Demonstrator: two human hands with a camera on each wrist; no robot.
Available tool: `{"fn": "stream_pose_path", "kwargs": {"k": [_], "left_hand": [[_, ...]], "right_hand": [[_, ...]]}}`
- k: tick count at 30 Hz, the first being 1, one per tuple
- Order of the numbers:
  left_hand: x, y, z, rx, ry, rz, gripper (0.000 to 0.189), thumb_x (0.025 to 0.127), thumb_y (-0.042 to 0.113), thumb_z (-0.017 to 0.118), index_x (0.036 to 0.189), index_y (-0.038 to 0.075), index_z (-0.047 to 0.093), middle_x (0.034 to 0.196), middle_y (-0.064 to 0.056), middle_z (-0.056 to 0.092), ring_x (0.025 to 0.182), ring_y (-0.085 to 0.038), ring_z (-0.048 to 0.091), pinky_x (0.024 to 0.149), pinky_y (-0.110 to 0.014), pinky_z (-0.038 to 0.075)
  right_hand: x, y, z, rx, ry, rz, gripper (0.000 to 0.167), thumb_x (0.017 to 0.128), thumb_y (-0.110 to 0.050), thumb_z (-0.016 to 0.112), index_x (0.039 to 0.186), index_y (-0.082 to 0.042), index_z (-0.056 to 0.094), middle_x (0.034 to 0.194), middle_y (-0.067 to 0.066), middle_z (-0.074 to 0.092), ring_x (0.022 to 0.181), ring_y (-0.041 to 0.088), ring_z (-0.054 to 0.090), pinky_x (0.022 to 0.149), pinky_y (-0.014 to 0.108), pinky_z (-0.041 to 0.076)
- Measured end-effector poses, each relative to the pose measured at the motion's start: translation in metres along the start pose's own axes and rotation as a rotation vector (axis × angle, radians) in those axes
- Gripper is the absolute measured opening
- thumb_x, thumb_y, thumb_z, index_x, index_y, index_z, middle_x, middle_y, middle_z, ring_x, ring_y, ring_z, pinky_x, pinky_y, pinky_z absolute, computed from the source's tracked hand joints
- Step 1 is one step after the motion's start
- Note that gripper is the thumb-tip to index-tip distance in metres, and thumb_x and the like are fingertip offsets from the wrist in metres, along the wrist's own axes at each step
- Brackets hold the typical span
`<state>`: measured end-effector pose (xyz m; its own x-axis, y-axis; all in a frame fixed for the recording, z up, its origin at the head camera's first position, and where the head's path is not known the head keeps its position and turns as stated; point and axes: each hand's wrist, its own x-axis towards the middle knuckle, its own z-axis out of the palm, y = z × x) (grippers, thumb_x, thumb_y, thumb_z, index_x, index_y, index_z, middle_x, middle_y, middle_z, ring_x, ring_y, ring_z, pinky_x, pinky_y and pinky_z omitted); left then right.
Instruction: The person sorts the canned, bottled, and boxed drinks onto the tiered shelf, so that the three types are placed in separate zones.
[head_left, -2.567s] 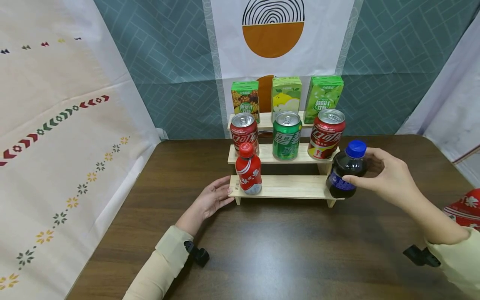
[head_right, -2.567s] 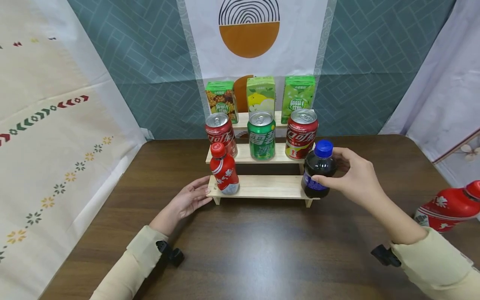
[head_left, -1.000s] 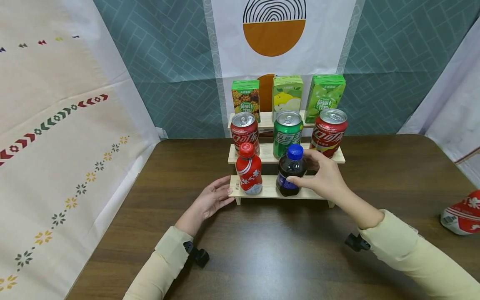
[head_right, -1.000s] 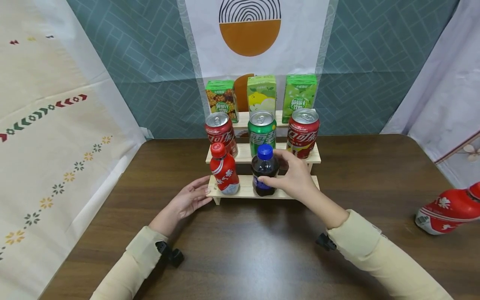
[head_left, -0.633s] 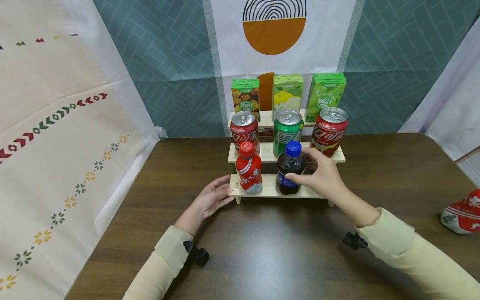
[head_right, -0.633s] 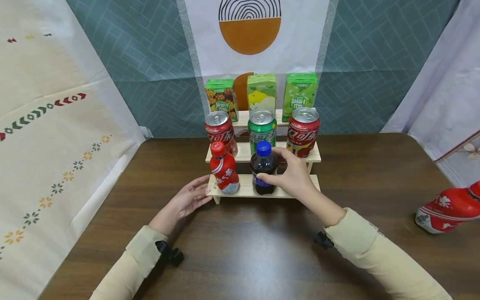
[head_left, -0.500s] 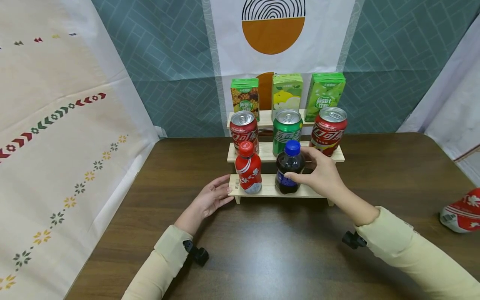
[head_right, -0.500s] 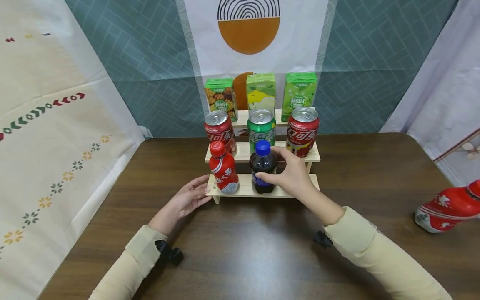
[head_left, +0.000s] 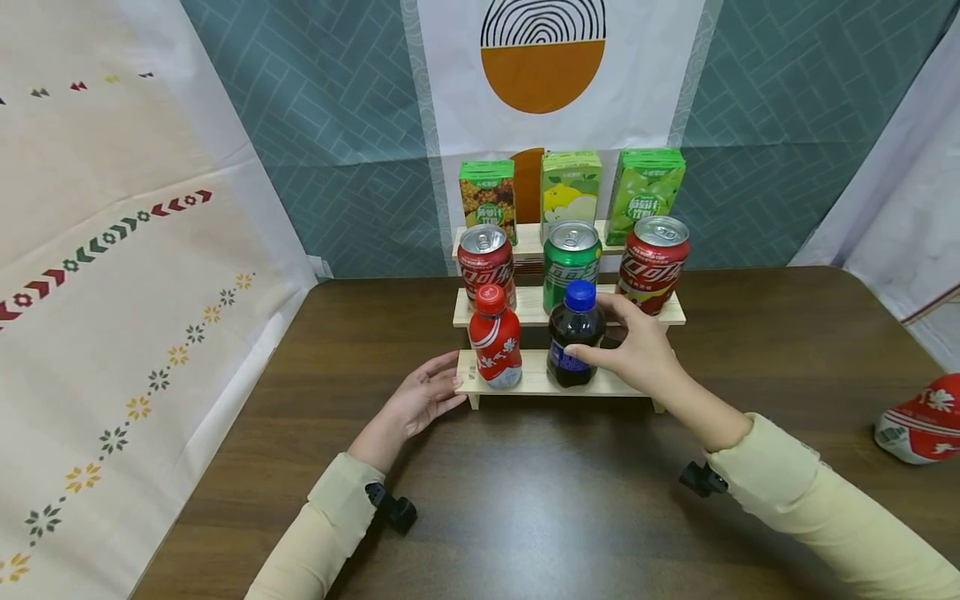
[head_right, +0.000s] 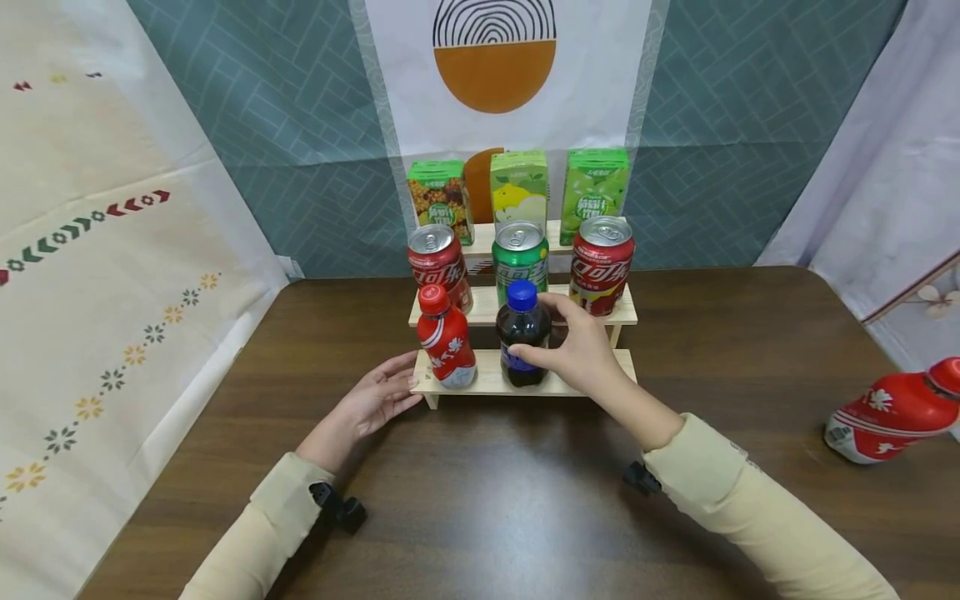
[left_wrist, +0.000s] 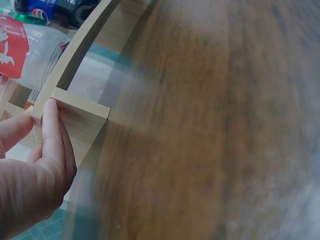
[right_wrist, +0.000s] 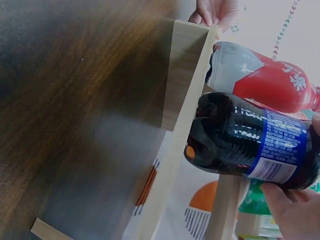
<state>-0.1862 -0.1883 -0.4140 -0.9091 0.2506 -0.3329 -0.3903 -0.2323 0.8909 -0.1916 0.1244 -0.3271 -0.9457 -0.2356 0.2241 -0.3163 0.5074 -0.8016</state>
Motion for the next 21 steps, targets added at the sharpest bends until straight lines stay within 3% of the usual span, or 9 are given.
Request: {"fn": "stream_pose_path", "kwargs": {"k": [10,21], "left_hand": [[0.000,-0.001,0.000,-0.005,-0.001,-0.008,0.059,0.096,-0.004,0.046,0.150,0.008,0.025,0.144,-0.021,0.035,0.091,-0.011,0.064,0.078,-0.022,0.056],[0.000,0.000,0.000,-0.003,-0.003,-0.003,0.058,0.096,-0.003,0.046,0.150,0.008,0.025,0.143,-0.020,0.036,0.092,-0.011,0.064,0.078,-0.023,0.056]], "right_hand": [[-0.003,-0.003,-0.008,0.050,-0.049,0.016,0.072,0.077,-0.020,0.080,0.136,-0.002,0.044,0.132,0.020,0.051,0.123,0.036,0.050,0.098,0.049,0.046],[-0.020,-0.009,-0.035,-0.009,0.047,-0.090,0.065,0.076,-0.013,0.080,0.131,-0.002,0.047,0.126,0.022,0.056,0.111,0.038,0.057,0.095,0.053,0.046]]}}
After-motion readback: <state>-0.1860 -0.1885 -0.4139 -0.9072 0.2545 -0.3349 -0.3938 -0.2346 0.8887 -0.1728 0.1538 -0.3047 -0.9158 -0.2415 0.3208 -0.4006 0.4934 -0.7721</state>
